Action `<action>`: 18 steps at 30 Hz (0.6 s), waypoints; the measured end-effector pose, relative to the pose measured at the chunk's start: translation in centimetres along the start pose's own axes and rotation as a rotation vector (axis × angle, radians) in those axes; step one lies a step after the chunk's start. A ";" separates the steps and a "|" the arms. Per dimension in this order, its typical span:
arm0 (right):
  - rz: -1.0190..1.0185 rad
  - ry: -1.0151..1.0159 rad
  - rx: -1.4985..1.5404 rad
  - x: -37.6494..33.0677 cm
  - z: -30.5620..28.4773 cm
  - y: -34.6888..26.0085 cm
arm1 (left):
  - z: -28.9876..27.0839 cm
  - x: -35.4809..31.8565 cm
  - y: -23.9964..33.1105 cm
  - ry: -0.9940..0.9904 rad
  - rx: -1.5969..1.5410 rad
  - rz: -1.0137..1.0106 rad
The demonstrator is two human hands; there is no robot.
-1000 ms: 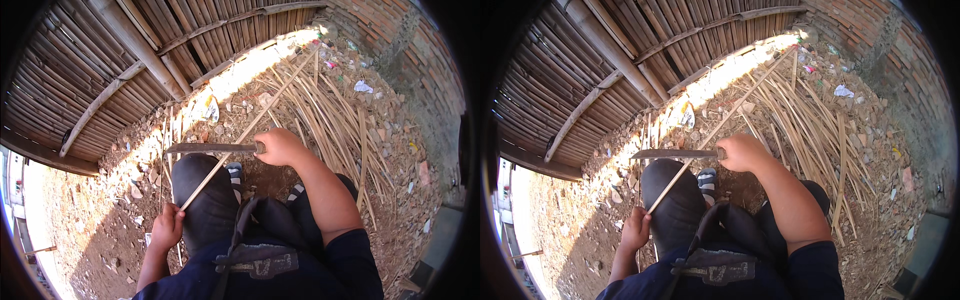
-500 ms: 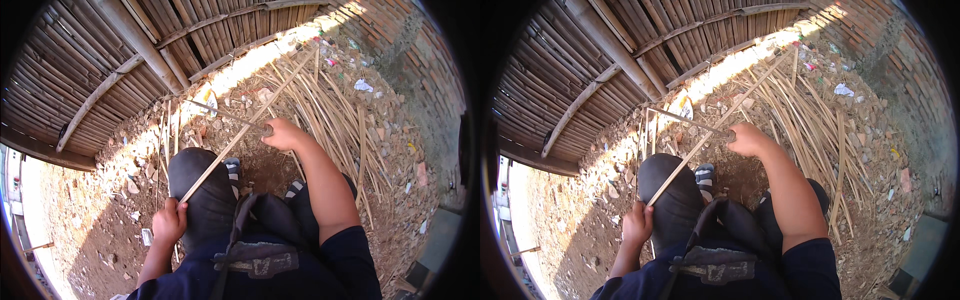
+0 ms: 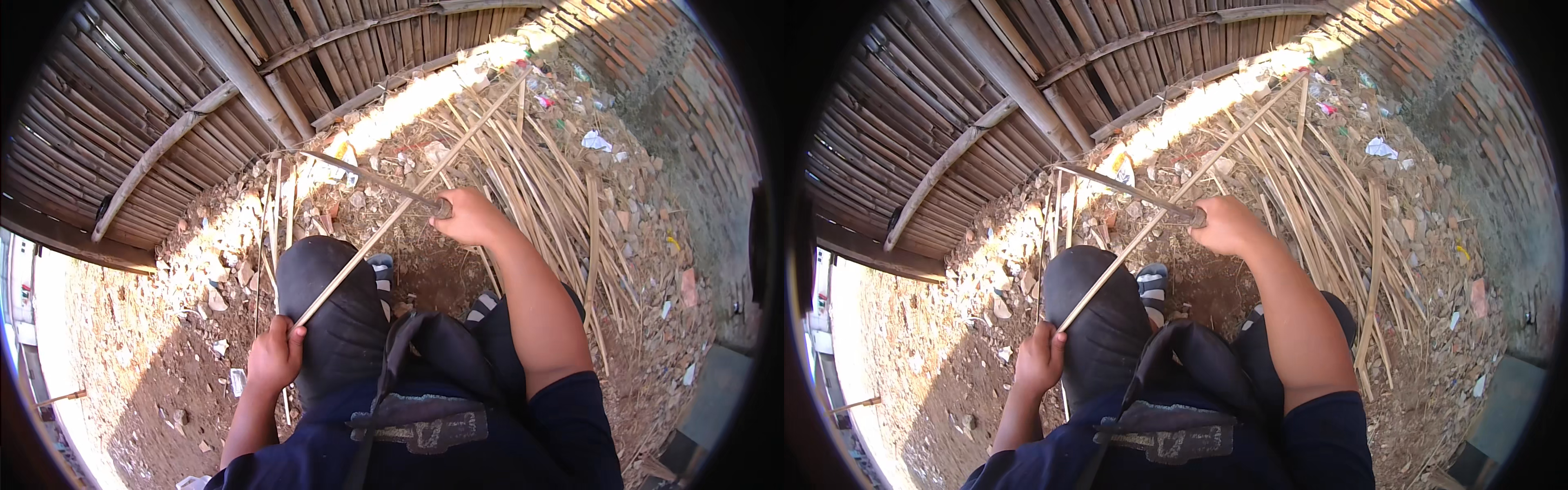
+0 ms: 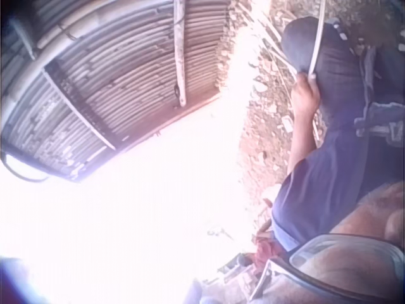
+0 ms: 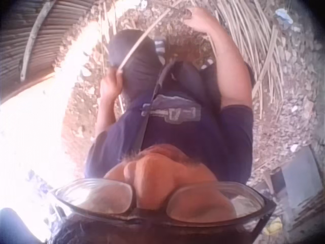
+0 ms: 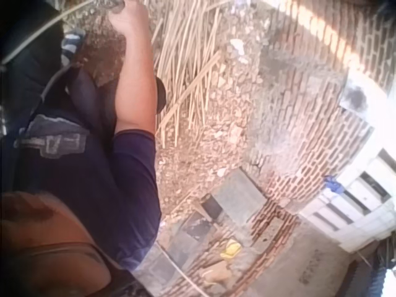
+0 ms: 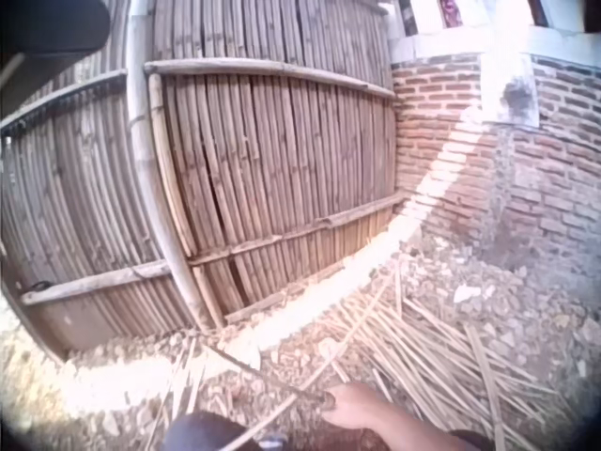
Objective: The person strips thin layers from a long bamboo stalk using a blade, holding the stalk with one hand while sliding the blade along its length with the other.
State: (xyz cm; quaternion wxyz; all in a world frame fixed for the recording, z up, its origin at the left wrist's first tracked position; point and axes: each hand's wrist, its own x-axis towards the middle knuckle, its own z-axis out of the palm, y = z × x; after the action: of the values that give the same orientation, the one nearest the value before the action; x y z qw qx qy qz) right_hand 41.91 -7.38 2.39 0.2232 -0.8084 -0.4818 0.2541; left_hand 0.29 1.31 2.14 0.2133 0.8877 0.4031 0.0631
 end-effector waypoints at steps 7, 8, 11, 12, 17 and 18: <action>-0.145 -0.063 -0.166 -1.5 1.4 -3.5 | -0.2 -0.1 0.3 -0.034 0.009 -0.035; -0.144 -0.071 -0.163 -1.4 1.6 -3.3 | -0.1 -0.1 0.3 -0.020 0.008 -0.018; -0.133 -0.108 -0.149 0.1 0.9 -1.3 | 0.3 -0.1 -0.4 0.002 -0.003 -0.018; -0.134 -0.103 -0.154 0.8 0.8 -0.2 | 0.2 0.0 -0.1 0.006 -0.005 -0.015; 0.131 -0.019 0.013 0.9 0.2 0.5 | -0.7 0.1 0.7 -0.054 0.004 -0.062; 0.107 0.055 -0.011 0.5 0.7 0.5 | -0.7 0.2 0.8 -0.056 0.004 -0.060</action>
State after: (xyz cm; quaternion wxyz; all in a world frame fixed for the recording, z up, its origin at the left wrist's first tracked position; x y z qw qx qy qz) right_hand 42.00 -7.11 1.40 0.2177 -0.8410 -0.4329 0.2408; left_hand 0.78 1.21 3.07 0.2246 0.8770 0.4238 0.0310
